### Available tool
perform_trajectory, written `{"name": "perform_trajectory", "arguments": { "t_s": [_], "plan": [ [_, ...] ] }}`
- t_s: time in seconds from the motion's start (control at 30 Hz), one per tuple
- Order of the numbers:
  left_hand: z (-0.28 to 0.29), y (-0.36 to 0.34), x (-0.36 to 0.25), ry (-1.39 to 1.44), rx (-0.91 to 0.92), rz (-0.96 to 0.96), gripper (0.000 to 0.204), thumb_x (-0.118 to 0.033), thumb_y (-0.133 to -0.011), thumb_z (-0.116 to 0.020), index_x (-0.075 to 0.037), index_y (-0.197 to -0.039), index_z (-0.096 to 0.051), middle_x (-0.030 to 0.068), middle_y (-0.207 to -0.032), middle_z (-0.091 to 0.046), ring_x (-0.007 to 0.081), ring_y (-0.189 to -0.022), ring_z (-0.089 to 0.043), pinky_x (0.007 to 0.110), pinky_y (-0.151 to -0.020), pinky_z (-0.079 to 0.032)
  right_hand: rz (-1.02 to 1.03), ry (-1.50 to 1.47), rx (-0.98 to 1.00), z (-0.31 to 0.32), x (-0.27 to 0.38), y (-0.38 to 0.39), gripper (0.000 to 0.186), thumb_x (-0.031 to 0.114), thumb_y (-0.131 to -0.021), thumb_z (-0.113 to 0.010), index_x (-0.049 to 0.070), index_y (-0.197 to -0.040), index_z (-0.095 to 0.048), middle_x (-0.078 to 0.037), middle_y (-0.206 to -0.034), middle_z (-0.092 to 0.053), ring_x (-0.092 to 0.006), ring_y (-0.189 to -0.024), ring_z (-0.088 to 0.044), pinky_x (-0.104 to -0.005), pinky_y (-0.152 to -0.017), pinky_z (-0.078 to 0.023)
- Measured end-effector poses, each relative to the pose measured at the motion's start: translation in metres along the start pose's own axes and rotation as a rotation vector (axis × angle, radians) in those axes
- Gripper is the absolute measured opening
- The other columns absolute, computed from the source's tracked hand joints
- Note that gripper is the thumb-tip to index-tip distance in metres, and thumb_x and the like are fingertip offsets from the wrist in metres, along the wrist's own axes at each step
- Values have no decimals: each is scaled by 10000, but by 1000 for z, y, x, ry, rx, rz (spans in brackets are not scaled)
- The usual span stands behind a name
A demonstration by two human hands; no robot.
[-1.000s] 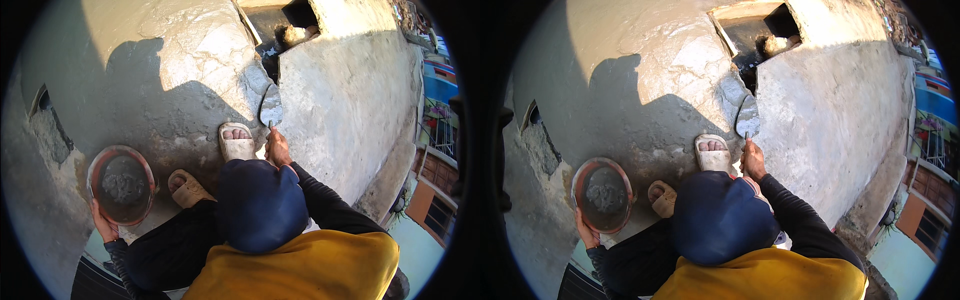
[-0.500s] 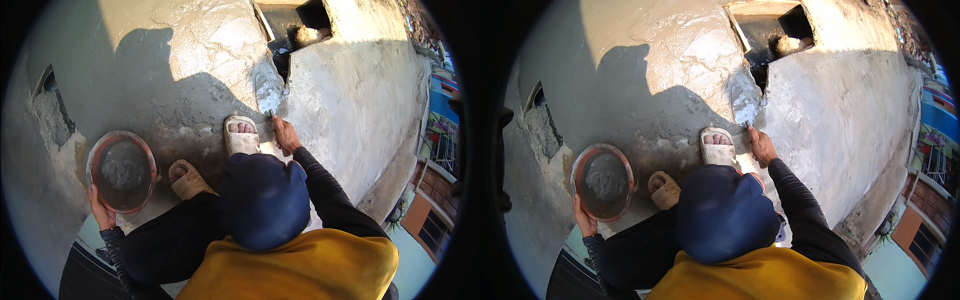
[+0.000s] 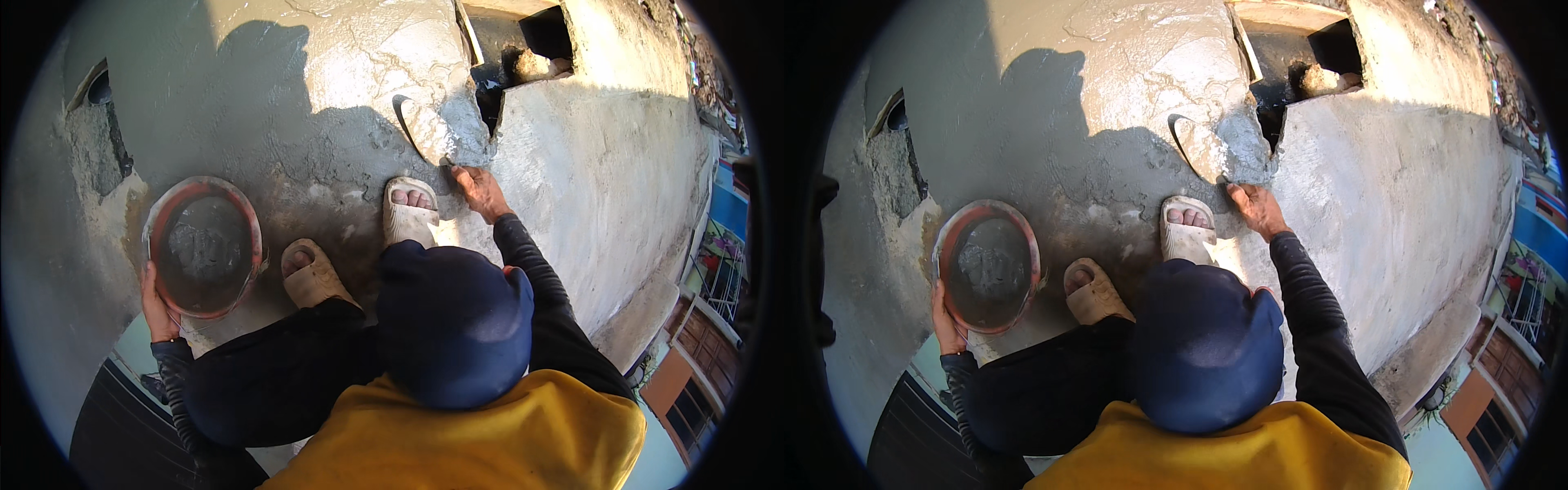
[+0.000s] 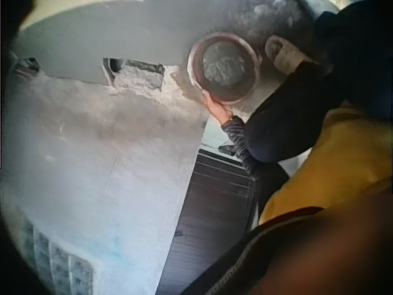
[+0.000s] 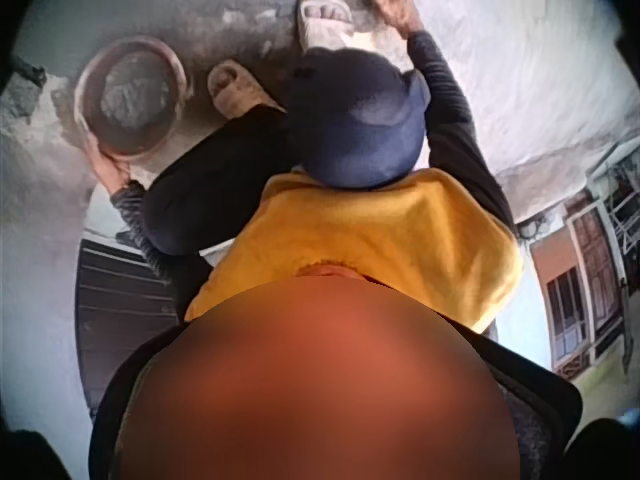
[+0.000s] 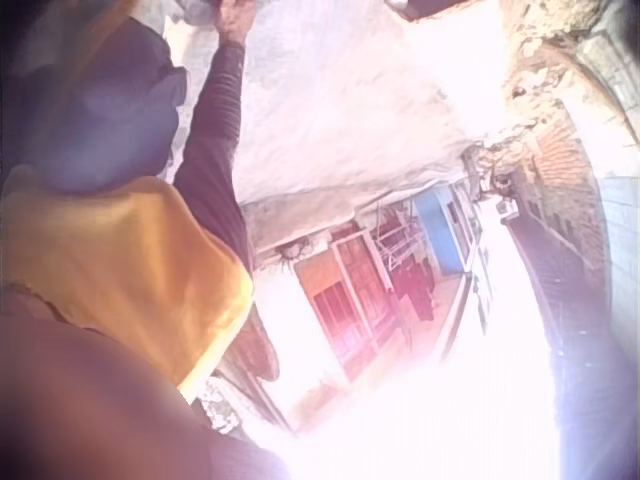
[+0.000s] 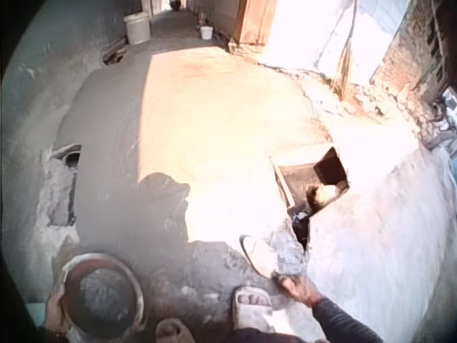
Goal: The person scoops cement from a bucket with a trowel and spreads it onto a concrete floor. They repeatedly smooth the surface, working around a rectangular opening and covering adjacent areas.
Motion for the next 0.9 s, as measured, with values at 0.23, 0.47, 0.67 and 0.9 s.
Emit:
{"name": "perform_trajectory", "arguments": {
  "t_s": [0.23,0.47,0.67,0.9],
  "plan": [
    [4,-1,3,64,29,-1,533,-326,-1099,-605,-4,-1510,-501,104,-1479,-582,222,-1340,-572,376,-1133,-455,361,708,120,49,90,-89,671,698,-977,-552,100,-1123,-817,-220,-978,-778,-388,-941,-745,-459,-891,-573],
    [7,1,5,43,4,-7,524,-331,-1101,-601,3,-1494,-510,109,-1469,-593,224,-1336,-579,373,-1127,-461,296,621,263,31,111,-105,774,737,-950,-542,36,-1159,-796,-256,-1106,-764,-408,-1044,-726,-454,-948,-552],
    [17,2,13,38,-2,6,544,-345,-1087,-620,12,-1485,-518,119,-1463,-596,232,-1333,-581,377,-1131,-454,346,863,347,45,46,-65,637,609,-1006,-556,35,-959,-830,-184,-773,-763,-334,-679,-729,-451,-699,-583],
    [22,-3,14,52,-17,-38,539,-334,-1078,-636,4,-1485,-532,110,-1450,-609,228,-1303,-596,368,-1122,-456,554,1010,102,55,107,-75,686,689,-995,-490,81,-975,-807,-198,-745,-739,-350,-708,-743,-470,-714,-590]
  ]
}}
Point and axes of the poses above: each hand's wrist, its own y-axis away from the middle knuckle, its own z-axis out of the back of the hand, x = y × z, the point moved 9 cm from there along -y, towards the middle knuckle
